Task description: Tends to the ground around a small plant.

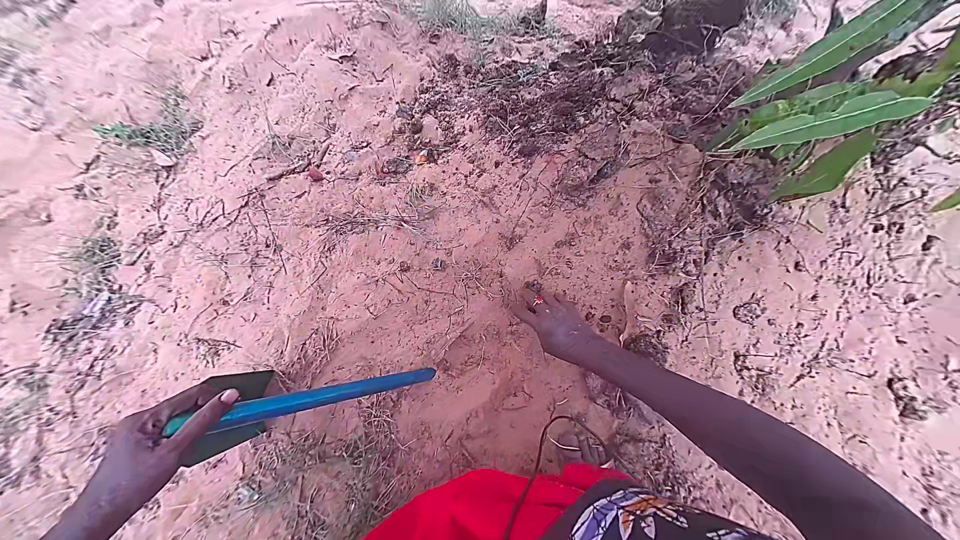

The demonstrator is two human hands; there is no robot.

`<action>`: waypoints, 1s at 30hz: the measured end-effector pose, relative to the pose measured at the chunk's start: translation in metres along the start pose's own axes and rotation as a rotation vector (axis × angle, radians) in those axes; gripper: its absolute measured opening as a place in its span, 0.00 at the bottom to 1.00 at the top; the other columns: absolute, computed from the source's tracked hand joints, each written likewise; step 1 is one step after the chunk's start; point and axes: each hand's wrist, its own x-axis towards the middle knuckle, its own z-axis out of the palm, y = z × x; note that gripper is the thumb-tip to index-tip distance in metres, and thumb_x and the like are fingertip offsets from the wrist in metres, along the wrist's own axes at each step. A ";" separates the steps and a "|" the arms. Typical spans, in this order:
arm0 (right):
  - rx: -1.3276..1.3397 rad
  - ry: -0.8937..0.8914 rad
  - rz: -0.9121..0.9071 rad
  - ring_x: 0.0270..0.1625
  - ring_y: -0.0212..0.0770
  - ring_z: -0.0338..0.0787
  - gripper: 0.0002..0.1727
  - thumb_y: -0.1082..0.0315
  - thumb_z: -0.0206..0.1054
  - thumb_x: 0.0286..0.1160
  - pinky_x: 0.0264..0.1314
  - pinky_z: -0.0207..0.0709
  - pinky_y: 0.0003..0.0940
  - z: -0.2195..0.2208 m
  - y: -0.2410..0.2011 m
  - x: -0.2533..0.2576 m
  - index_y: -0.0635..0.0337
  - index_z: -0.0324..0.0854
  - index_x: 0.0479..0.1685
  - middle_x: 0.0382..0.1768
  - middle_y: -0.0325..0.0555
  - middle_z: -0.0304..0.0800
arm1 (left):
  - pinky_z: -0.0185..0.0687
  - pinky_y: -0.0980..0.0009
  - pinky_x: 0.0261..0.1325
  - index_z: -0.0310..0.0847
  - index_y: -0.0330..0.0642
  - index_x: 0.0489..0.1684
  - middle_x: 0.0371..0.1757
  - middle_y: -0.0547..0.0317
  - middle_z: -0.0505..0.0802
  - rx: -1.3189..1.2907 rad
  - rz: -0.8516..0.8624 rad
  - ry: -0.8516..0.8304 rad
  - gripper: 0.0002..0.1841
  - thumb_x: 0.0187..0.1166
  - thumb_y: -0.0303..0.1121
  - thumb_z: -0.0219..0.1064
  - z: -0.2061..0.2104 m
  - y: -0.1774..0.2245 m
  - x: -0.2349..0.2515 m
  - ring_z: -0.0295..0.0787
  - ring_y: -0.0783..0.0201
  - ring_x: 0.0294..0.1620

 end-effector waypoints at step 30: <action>-0.129 0.555 0.779 0.92 0.85 0.41 0.45 0.42 0.63 0.84 0.83 0.34 0.88 -0.219 0.227 0.048 0.42 0.47 0.98 0.89 0.77 0.54 | 0.81 0.65 0.46 0.85 0.27 0.39 0.36 0.54 0.90 -0.008 -0.104 -0.041 0.23 0.80 0.46 0.65 -0.004 -0.003 -0.004 0.83 0.74 0.36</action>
